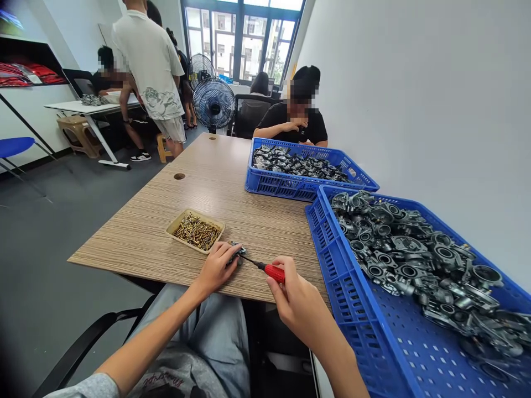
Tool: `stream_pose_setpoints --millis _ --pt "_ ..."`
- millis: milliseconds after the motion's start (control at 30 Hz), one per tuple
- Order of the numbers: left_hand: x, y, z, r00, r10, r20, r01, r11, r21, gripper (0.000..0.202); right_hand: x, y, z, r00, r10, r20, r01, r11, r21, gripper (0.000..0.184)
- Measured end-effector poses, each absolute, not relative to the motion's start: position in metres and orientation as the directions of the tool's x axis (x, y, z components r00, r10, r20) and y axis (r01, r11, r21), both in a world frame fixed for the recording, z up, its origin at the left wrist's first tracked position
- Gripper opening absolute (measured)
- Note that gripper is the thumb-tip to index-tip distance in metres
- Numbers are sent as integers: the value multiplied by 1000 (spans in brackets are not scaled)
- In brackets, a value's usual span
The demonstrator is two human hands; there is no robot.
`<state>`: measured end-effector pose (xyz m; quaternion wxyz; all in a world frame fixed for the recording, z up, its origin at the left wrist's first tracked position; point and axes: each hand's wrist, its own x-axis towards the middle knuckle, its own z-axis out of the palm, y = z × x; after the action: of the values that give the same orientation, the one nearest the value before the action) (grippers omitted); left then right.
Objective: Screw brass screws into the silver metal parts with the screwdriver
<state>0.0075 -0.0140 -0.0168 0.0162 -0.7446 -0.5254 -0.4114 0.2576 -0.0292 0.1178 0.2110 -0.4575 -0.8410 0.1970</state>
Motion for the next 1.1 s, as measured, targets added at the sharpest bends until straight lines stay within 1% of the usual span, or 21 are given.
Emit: stream_pose_setpoints --millis 67,133,200,233,300,400,467,500,567,633,700,767,867,933,967,1033,1100 --pt "8 -14 -17 107 771 628 796 -445 411 42 257 -30 116 -495 853 166 693 503 -517 16" --pt "8 -14 -16 102 773 626 798 -440 413 41 257 -29 112 -445 879 173 760 472 -446 19" --pt "8 -15 -15 104 772 627 798 -440 411 41 257 -27 109 -390 903 181 823 430 -371 26" --pt "8 -15 -15 107 770 629 798 -443 408 41 258 -26 108 -377 908 180 837 418 -354 28" --pt "7 -15 -15 111 764 636 799 -449 401 40 257 -26 110 -392 902 180 816 431 -385 27" --pt "7 -15 -16 112 761 639 803 -448 393 40 257 -28 115 -466 864 192 709 494 -504 26" --pt "7 -14 -18 110 763 637 806 -444 393 40 256 -29 117 -497 849 177 672 506 -540 23" --pt "7 -14 -18 111 763 637 805 -445 392 41 256 -29 117 -496 852 166 682 500 -534 20" --pt "7 -14 -19 114 761 639 803 -450 392 41 256 -28 115 -457 877 150 743 469 -477 17" --pt "7 -14 -19 115 760 639 801 -451 393 42 257 -26 111 -400 905 147 815 424 -395 23" --pt "7 -14 -19 112 762 638 802 -449 395 43 259 -25 109 -364 920 145 852 392 -347 27" --pt "7 -14 -18 110 762 638 801 -448 398 44 260 -24 110 -378 914 147 837 406 -368 27" --pt "7 -14 -18 114 758 642 797 -455 396 44 259 -26 114 -460 869 181 731 487 -478 20" --pt "7 -13 -19 117 754 646 798 -459 391 44 258 -29 116 -510 837 200 664 531 -527 18" --pt "7 -13 -19 118 753 648 800 -459 388 43 257 -29 115 -521 828 206 651 541 -532 16" --pt "7 -13 -19 117 752 648 803 -455 384 43 256 -30 112 -509 835 211 676 539 -502 12" --pt "7 -13 -20 116 752 649 805 -454 382 42 256 -28 106 -459 860 221 741 508 -438 16"
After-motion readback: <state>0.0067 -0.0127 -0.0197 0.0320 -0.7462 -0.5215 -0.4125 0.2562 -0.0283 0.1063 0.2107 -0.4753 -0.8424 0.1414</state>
